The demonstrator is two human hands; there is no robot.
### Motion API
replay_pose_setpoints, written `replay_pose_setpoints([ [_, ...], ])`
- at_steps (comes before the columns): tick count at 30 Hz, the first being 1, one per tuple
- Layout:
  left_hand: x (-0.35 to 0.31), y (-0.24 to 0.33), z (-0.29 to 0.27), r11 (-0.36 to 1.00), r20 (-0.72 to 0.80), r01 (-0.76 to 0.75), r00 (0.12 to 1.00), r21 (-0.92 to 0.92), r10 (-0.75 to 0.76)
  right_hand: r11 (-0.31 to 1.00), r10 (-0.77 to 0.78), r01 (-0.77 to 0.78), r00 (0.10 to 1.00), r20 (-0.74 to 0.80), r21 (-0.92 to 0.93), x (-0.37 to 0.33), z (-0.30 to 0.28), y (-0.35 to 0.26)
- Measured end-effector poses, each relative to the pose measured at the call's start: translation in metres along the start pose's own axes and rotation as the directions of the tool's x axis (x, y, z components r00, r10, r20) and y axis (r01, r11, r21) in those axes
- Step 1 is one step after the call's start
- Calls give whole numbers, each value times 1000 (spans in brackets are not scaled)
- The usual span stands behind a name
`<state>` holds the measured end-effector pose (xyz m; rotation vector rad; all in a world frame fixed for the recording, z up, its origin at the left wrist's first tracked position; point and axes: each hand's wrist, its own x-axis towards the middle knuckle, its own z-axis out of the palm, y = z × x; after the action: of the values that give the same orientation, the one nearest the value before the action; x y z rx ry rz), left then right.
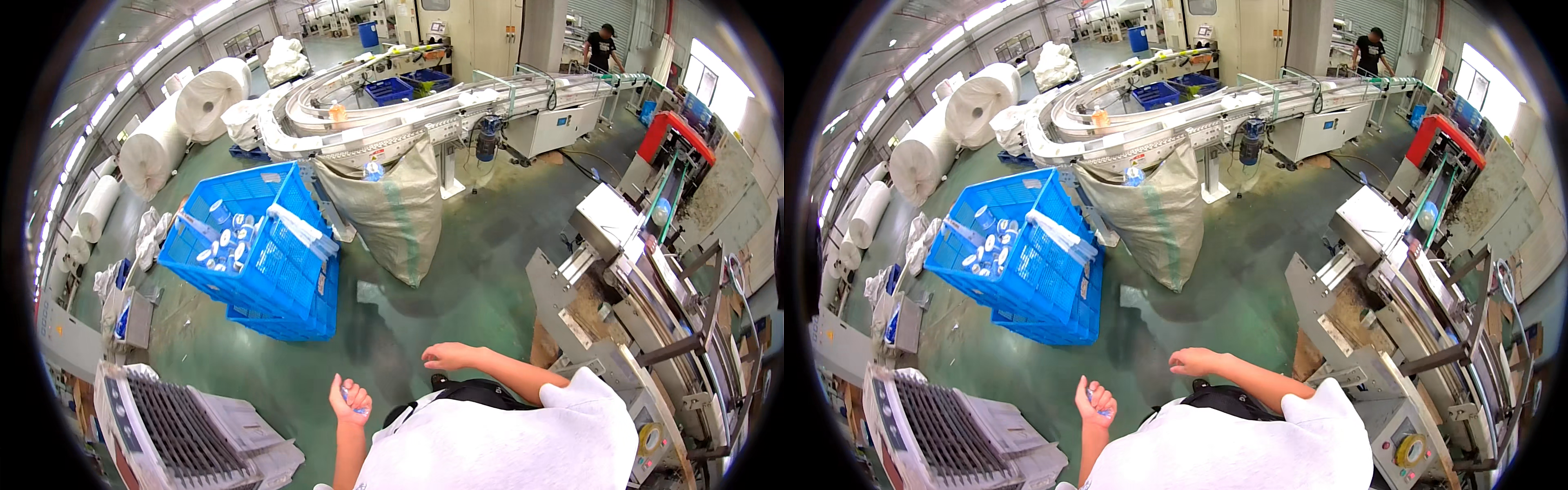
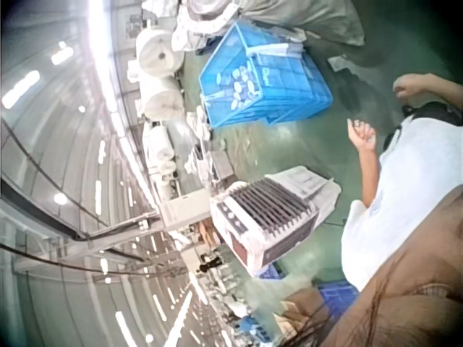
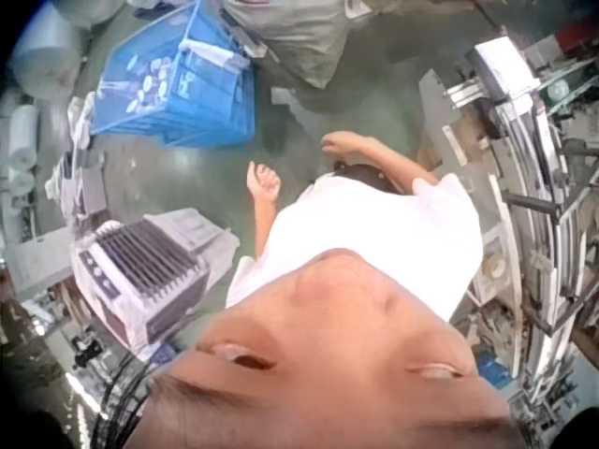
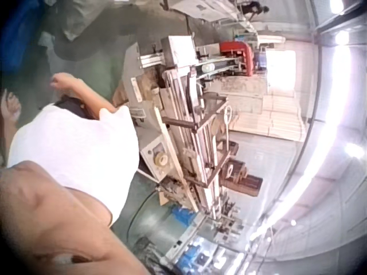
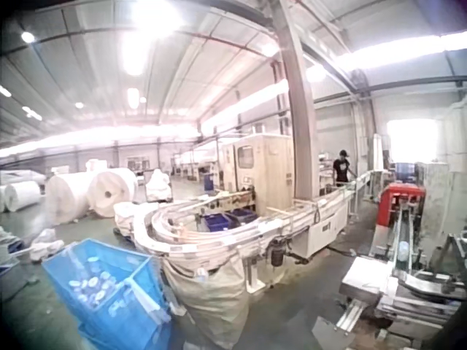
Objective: The person picks up wrapped toilet paper rolls from a bin and places them onto a conveyor belt.
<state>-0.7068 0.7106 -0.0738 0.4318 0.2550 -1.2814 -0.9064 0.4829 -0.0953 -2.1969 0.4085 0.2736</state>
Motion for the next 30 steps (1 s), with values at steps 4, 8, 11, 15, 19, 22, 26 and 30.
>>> replay_pose_setpoints([
  [4,59,66,32,994,-18,-83,996,73,85,997,-59,62,997,54,-53,79,-55,6],
  [8,104,150,57,943,-48,-252,962,216,268,990,-139,135,973,186,30,158,-91,-6],
  [11,146,228,82,870,-20,-373,916,324,400,989,-140,126,970,197,84,209,-114,0],
  [15,198,354,128,412,88,-479,728,775,679,989,21,-43,988,152,144,276,-153,18],
  [19,249,503,123,135,152,-417,584,899,797,967,151,-172,981,118,187,346,-206,-11],
  [22,315,602,63,26,106,-170,716,985,690,963,138,-146,989,50,225,402,-235,-17],
  [26,418,653,19,-270,-280,496,775,825,566,966,175,-177,984,25,191,461,-263,-11],
  [30,476,675,-40,-452,-296,661,707,599,643,964,204,-218,974,101,155,499,-290,-13],
])
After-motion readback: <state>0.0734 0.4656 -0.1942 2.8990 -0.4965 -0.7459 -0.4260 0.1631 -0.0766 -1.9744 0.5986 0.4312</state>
